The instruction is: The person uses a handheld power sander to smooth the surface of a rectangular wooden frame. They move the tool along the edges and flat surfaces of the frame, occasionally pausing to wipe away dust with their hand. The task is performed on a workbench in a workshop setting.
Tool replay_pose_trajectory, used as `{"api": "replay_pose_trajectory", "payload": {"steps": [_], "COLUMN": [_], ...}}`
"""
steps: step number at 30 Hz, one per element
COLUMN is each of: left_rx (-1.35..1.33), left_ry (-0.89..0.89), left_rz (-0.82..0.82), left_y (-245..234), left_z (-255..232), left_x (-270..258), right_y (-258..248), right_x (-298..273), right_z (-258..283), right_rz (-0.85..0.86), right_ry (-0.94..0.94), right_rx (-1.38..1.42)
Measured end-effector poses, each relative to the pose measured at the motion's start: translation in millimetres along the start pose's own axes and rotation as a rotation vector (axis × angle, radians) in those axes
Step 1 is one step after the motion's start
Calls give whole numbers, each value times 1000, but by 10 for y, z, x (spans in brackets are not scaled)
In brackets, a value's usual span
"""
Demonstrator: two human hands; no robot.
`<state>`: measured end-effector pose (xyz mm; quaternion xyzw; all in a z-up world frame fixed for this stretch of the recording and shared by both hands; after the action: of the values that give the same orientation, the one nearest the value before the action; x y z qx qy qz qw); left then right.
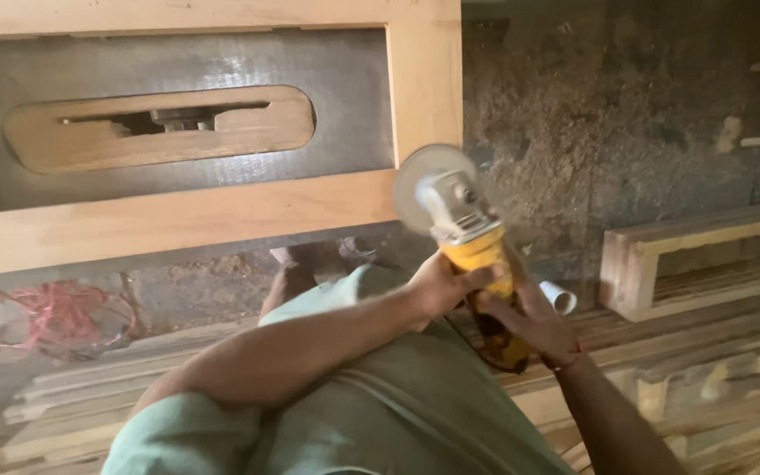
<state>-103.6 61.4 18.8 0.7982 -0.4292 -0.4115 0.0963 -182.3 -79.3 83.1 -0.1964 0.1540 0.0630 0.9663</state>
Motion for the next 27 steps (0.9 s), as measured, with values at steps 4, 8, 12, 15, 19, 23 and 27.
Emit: {"api": "replay_pose_trajectory", "payload": {"steps": [4, 8, 12, 15, 19, 23, 27], "left_rx": [-288, -316, -123, -224, -49, -28, -79], "left_ry": [5, 99, 65, 172, 17, -68, 54], "left_rz": [-93, -135, -65, 71, 33, 75, -8], "left_y": [-388, -612, -408, -24, 354, 236, -102], "left_z": [274, 317, 278, 157, -60, -61, 3], "left_x": [-504, -741, -378, 18, 244, -7, -69], "right_y": [550, 766, 590, 352, 181, 270, 365], "right_x": [166, 323, 131, -125, -366, -336, -48], "right_z": [50, 209, 83, -112, -122, -30, 58], "right_rz": [127, 87, -51, -193, -387, -334, -222], "right_ry": [178, -74, -56, 268, 231, 285, 28], "right_rx": [96, 27, 54, 95, 485, 346, 16]}}
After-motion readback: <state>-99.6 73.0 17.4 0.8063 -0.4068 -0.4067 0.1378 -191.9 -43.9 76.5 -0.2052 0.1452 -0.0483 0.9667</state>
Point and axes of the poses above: each hand's wrist, its own x-axis towards the middle knuckle, its own y-axis out of the palm, z = x × y, the point moved 2 cm from there along x, towards the middle knuckle, and after that the axes turned 4 degrees about x, right-handed, at the moved point
